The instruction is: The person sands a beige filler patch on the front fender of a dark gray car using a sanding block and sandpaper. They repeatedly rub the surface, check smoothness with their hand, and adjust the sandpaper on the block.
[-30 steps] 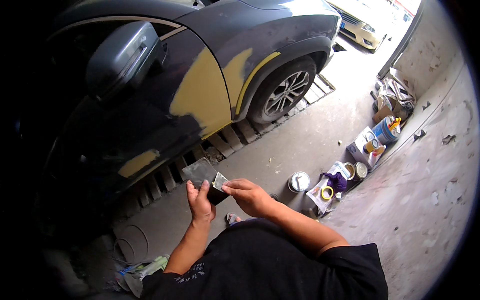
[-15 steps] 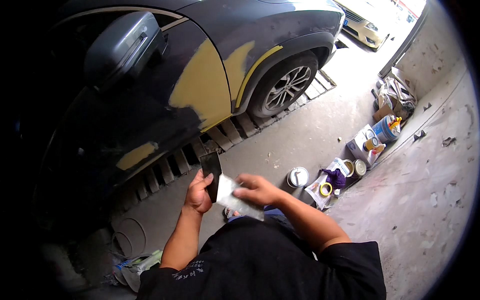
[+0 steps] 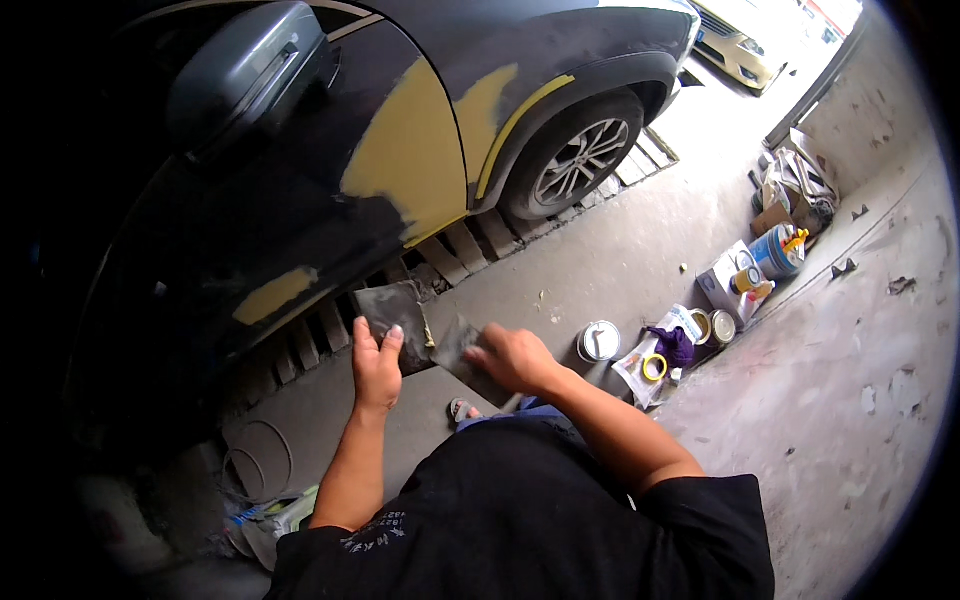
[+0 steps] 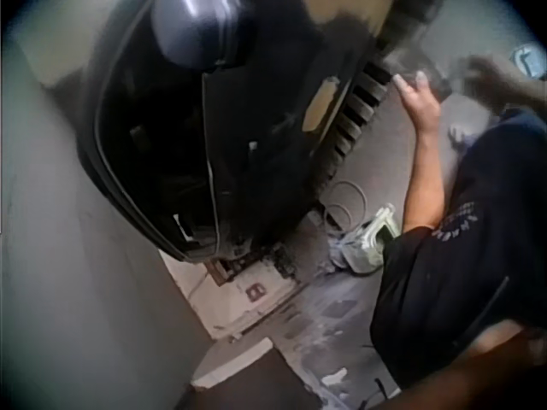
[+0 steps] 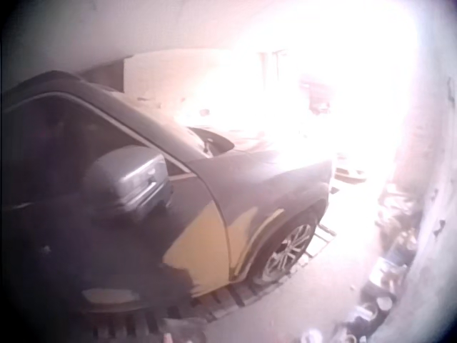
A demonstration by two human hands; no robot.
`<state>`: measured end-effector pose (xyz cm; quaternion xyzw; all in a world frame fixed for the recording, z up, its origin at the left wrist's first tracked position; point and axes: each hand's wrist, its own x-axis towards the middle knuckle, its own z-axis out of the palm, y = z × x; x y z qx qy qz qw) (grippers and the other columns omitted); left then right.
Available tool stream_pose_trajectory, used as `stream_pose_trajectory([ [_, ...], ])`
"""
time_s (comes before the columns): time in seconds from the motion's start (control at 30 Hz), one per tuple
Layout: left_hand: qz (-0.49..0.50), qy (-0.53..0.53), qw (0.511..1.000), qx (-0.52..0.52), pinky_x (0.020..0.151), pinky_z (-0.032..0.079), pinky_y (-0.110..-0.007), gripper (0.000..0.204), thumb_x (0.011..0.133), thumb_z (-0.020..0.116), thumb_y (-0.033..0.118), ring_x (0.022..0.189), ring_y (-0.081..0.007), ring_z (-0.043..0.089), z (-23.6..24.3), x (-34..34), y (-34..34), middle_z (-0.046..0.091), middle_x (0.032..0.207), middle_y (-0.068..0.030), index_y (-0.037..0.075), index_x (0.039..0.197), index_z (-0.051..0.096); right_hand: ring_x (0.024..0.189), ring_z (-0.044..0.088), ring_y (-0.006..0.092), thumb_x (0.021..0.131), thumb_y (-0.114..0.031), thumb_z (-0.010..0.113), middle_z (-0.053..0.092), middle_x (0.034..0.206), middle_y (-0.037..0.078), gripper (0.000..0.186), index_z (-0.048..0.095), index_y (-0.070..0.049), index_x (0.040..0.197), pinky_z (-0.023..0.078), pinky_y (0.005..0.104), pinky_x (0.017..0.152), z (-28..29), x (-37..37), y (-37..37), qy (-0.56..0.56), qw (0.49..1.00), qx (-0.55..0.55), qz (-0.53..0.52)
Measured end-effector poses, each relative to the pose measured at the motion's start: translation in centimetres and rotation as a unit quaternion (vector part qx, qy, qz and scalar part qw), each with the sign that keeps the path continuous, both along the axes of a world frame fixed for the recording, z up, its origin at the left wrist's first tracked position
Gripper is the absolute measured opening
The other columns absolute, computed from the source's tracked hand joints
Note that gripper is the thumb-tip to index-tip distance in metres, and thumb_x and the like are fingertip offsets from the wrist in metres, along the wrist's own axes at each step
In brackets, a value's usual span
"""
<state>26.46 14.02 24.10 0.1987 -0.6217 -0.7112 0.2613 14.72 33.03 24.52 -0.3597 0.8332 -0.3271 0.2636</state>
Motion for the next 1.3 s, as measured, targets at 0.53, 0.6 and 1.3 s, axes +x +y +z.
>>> stream_pose_trajectory([
  [0.53,-0.020,-0.018,0.977,0.213,0.094,0.043,-0.032,0.039,0.088,0.053,0.004,0.106,-0.0161,0.055,-1.6,2.5,-2.1,0.059,0.115,-0.0079,0.002,0.126,0.048,0.109,0.060,0.0289,0.090,-0.023,0.064,0.062,0.116,0.021,0.061,0.037,-0.005,0.141,0.047,0.0367,0.090,-2.9,0.2,-0.2,-0.116,0.977,-0.115,-0.135],
  [0.6,-0.015,-0.003,0.954,0.301,0.096,0.043,-0.035,0.042,0.091,0.053,0.012,0.110,-0.0191,0.054,-1.4,2.8,-1.5,0.057,0.120,-0.0081,0.005,0.132,0.045,0.112,0.055,0.0208,0.093,-0.015,0.059,0.060,0.121,0.014,0.049,0.043,-0.004,0.138,0.044,0.0325,0.094,-2.3,1.3,-1.1,-0.176,0.969,-0.153,-0.081],
  [1.3,-0.232,-0.130,0.959,0.102,0.082,0.055,-0.042,0.070,0.092,0.042,0.060,0.104,-0.0243,0.060,-2.1,5.8,1.0,0.054,0.124,-0.0111,0.006,0.137,0.042,0.092,0.054,0.0090,0.096,-0.014,0.052,0.063,0.108,0.004,0.038,0.053,0.000,0.131,0.045,0.0230,0.083,1.4,0.5,-6.8,-0.212,0.935,-0.249,-0.135],
])
